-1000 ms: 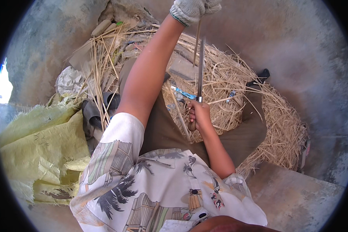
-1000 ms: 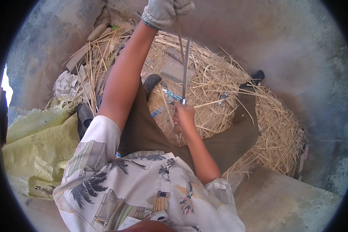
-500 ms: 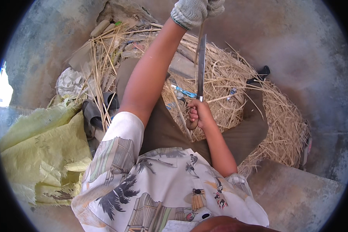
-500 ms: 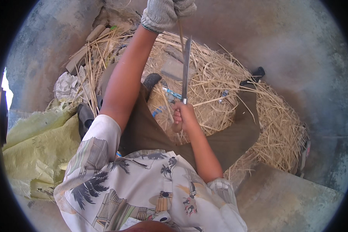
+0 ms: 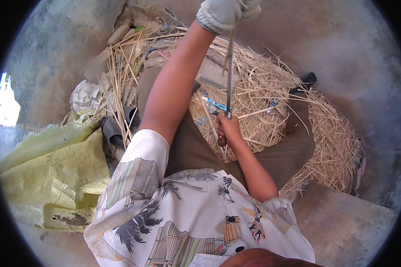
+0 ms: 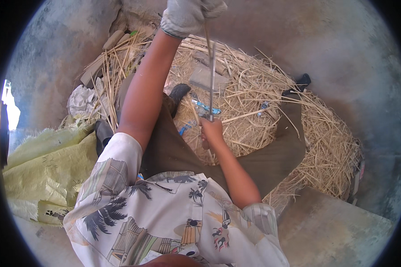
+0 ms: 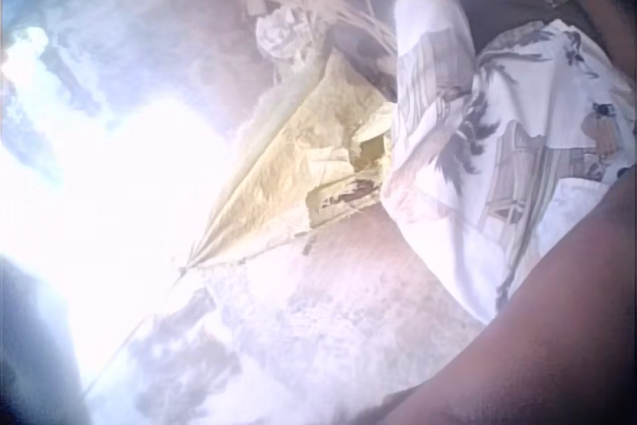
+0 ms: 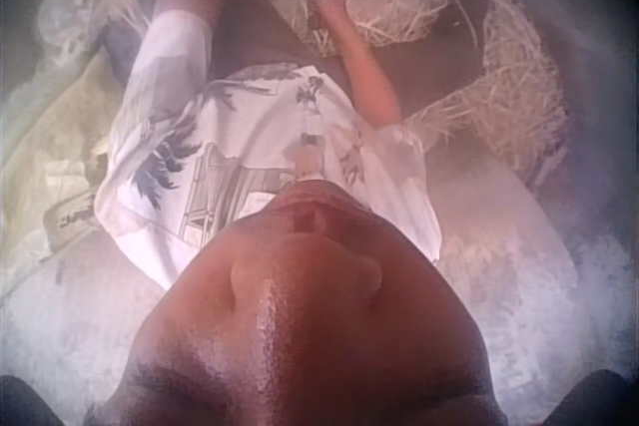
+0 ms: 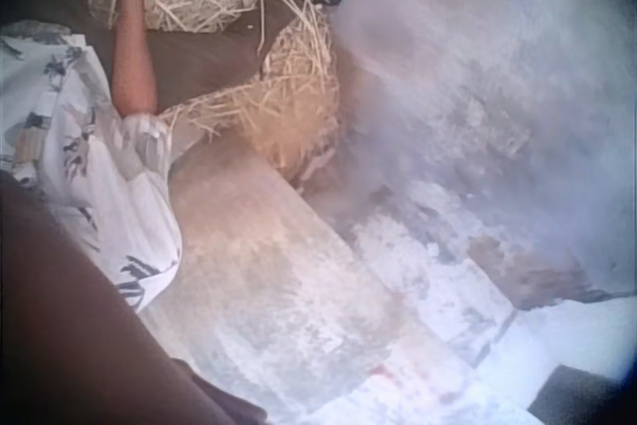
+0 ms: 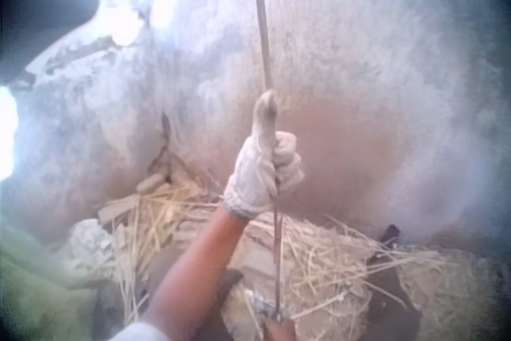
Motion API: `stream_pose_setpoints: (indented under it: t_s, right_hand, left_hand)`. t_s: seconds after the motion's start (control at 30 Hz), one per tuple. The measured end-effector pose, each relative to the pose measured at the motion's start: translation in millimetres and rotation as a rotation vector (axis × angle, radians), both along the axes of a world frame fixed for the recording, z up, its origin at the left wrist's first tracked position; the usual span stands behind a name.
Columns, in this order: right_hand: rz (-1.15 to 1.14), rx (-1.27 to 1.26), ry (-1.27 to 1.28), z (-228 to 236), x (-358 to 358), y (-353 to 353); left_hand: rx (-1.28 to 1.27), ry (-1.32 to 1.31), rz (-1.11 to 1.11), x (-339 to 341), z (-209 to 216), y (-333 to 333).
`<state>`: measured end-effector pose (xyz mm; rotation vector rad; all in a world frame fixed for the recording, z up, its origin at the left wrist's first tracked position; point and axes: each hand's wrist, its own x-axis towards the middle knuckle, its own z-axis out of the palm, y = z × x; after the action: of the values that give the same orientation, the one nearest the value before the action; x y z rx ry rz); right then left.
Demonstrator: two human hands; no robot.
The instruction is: The person sits cross-legged on the floor and uses a knife to strip the outer layer from thin sticks. They hold the sticks with a gloved left hand and scrape them with the knife in their right hand, discarding the shavings onto a pile of straw.
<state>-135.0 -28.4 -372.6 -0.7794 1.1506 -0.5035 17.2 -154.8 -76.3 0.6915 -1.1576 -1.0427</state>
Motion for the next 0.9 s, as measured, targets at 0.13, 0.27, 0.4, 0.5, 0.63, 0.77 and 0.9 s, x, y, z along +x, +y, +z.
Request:
stream_pose_setpoints:
  t_s: [0.13,0.27,0.4,0.5,0.63,0.77,0.9]
  right_hand:
    - [-0.015,0.109,-0.111,18.8,-17.1,-3.7]
    - [-0.164,-0.098,-0.185,56.6,-22.9,-0.8]
    - [-0.457,-0.456,-0.347,29.6,-10.2,-1.0]
    - [-0.163,-0.174,0.004,-1.6,-5.5,-3.2]
    - [-0.035,0.004,0.026,8.2,-13.9,-5.4]
    - [0.084,0.331,-0.351,9.9,-23.9,-16.6]
    - [-0.024,0.141,-0.18,40.4,-14.1,0.5]
  left_hand:
    - [-0.023,0.117,-0.019,12.6,2.1,-1.6]
    - [-0.04,0.136,0.018,20.9,-0.9,-3.9]
    - [-0.031,0.153,-0.044,16.0,-2.9,-9.2]
    - [-0.021,0.168,-0.048,9.9,-1.8,-5.4]
    - [-0.048,0.161,-0.064,14.3,-2.8,-4.0]
    - [0.021,0.066,-0.03,1.6,4.3,1.8]
    - [0.032,0.012,-0.003,-1.2,-2.8,-2.4]
